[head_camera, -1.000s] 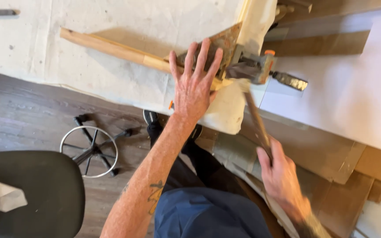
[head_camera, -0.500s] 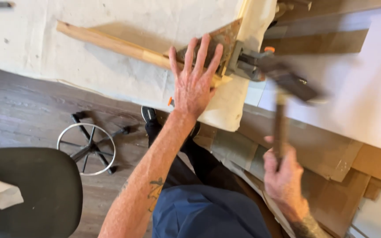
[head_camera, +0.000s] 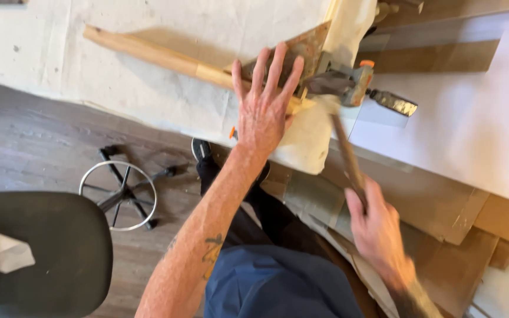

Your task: The person applies wood glue to mitered ends of thin wooden strips, aligns them at right angles using a speed square, and secures the joints with clamps. They then hammer nails into the joints for reinforcement and repeat the process to assemble a rectangular frame.

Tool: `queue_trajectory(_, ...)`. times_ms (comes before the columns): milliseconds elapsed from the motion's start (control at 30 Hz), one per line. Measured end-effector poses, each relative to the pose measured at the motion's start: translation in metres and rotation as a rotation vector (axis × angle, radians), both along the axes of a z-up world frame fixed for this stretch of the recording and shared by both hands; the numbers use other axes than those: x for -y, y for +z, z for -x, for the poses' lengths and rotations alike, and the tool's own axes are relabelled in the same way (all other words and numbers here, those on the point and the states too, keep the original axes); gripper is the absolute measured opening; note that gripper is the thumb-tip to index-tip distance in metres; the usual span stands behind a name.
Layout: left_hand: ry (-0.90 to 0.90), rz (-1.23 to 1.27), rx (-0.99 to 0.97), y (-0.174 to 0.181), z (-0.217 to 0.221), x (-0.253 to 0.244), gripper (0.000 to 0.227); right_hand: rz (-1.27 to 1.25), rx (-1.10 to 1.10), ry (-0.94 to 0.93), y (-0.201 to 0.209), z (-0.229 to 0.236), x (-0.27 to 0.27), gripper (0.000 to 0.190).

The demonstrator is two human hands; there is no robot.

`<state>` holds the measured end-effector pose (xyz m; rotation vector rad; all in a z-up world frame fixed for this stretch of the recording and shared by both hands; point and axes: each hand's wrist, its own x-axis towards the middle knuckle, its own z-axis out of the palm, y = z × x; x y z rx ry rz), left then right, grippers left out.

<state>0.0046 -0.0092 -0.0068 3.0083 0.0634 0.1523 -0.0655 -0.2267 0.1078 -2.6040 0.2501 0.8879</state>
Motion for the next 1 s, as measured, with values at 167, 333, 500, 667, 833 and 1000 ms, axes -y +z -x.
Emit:
queue_trajectory(167, 0.000, 0.082, 0.095, 0.000, 0.008, 0.006, 0.116, -0.278, 0.504, 0.035, -0.033, 0.038, 0.035, 0.029)
queue_trajectory(333, 0.011, -0.003, 0.013, -0.013, -0.004, 0.003, 0.108, -0.026, -0.020, -0.009, -0.023, 0.009, 0.014, 0.035)
queue_trajectory(500, -0.017, 0.013, -0.061, 0.004, 0.002, 0.001, 0.117, -0.367, 0.318, -0.085, 0.001, 0.021, 0.035, 0.027)
queue_trajectory(667, -0.101, -0.041, 0.013, -0.002, 0.020, 0.019, 0.105, -0.379, 0.268, -0.123, 0.001, 0.001, 0.044, 0.034)
queue_trajectory(833, -0.055, -0.097, 0.040, -0.011, 0.027, 0.024, 0.099, -0.255, 0.329, 0.041, 0.034, -0.083, -0.029, 0.042)
queue_trajectory(1000, -0.088, 0.072, 0.164, 0.020, 0.029, 0.016, 0.066, -0.611, 0.608, 0.449, -0.003, -0.201, -0.170, 0.038)
